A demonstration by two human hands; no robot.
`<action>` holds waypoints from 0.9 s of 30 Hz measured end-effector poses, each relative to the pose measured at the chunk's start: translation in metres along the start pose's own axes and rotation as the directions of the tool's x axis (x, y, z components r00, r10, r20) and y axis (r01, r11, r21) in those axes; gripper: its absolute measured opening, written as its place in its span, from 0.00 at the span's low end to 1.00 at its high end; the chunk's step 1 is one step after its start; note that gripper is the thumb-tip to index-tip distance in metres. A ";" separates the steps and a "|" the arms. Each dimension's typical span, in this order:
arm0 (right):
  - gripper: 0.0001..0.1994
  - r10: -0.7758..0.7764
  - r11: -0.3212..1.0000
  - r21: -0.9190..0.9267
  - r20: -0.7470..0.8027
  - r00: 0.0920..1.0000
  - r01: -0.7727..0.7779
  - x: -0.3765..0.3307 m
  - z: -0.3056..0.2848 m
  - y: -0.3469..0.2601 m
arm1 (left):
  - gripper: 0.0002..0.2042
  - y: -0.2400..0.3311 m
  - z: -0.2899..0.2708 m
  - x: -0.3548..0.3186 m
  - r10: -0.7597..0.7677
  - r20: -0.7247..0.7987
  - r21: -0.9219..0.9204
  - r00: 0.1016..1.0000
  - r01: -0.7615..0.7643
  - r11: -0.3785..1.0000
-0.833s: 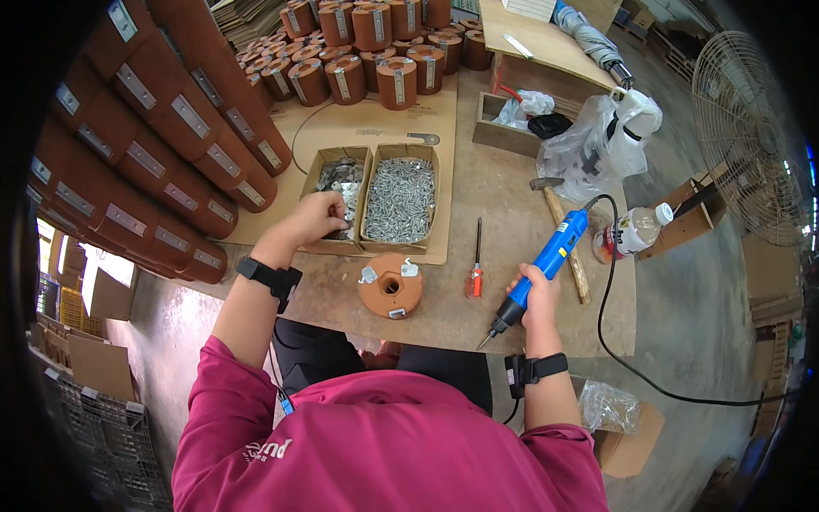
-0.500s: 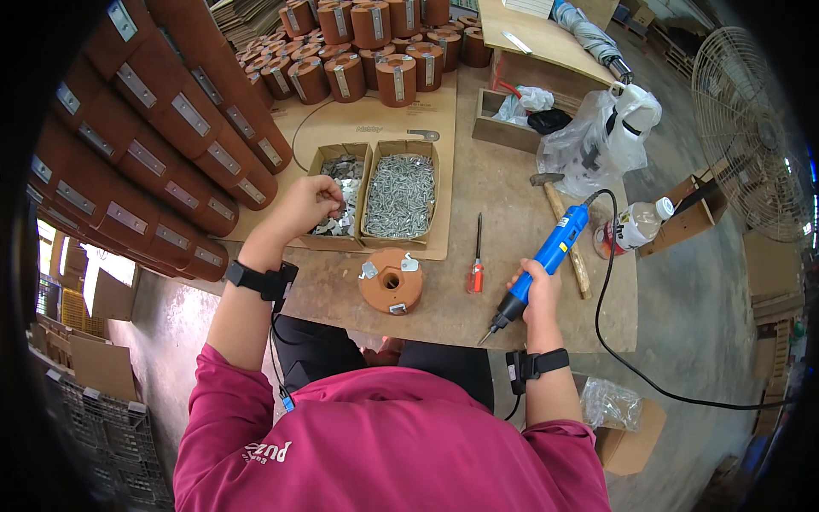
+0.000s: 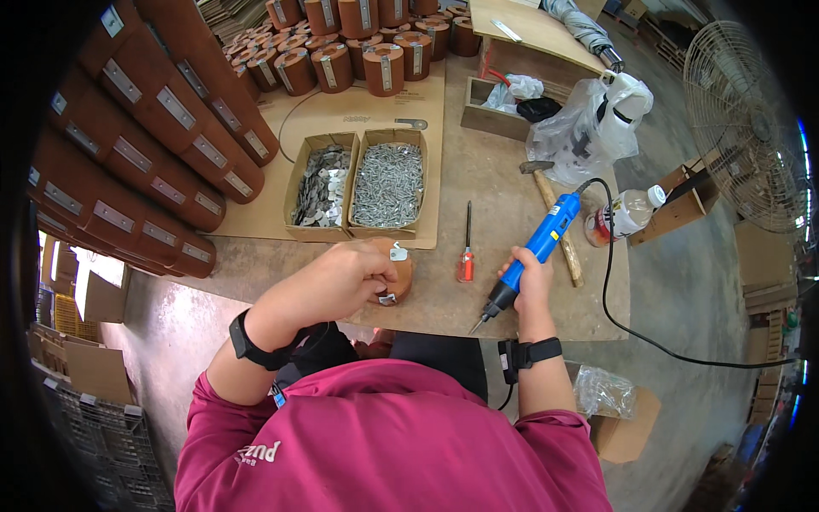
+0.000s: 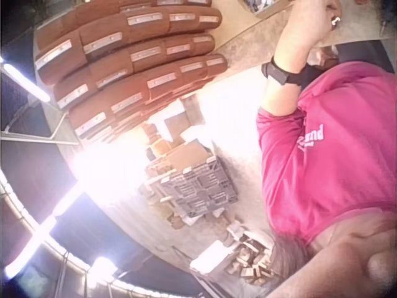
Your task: The person is using an electric screwdriver and a manual screwdriver to attach metal plates or components to cylindrical wooden furniture parts.
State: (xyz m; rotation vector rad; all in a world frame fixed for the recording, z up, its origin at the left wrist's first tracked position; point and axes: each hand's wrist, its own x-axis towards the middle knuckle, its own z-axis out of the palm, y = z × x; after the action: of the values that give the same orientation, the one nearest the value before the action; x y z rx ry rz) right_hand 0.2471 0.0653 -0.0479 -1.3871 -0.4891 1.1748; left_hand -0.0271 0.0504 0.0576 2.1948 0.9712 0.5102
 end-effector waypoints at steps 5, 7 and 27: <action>0.09 0.001 1.000 -0.003 0.001 1.000 -0.001 -0.001 0.000 -0.001 | 0.07 -0.004 0.022 -0.008 -0.058 -0.228 0.052 0.972 0.072 0.996; 0.09 -0.001 1.000 -0.008 -0.006 1.000 0.000 -0.001 -0.001 -0.001 | 0.09 0.001 0.027 -0.011 -0.026 -0.305 0.125 0.952 0.067 0.990; 0.11 0.020 1.000 0.004 0.013 1.000 -0.020 0.004 -0.005 0.002 | 0.18 -0.021 0.066 -0.031 0.128 -0.608 0.122 0.783 -0.067 0.990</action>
State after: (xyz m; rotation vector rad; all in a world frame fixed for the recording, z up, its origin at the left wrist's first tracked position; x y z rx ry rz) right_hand 0.2519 0.0656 -0.0518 -1.3843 -0.4827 1.2010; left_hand -0.0191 0.0091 -0.0060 2.2030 1.2279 1.3183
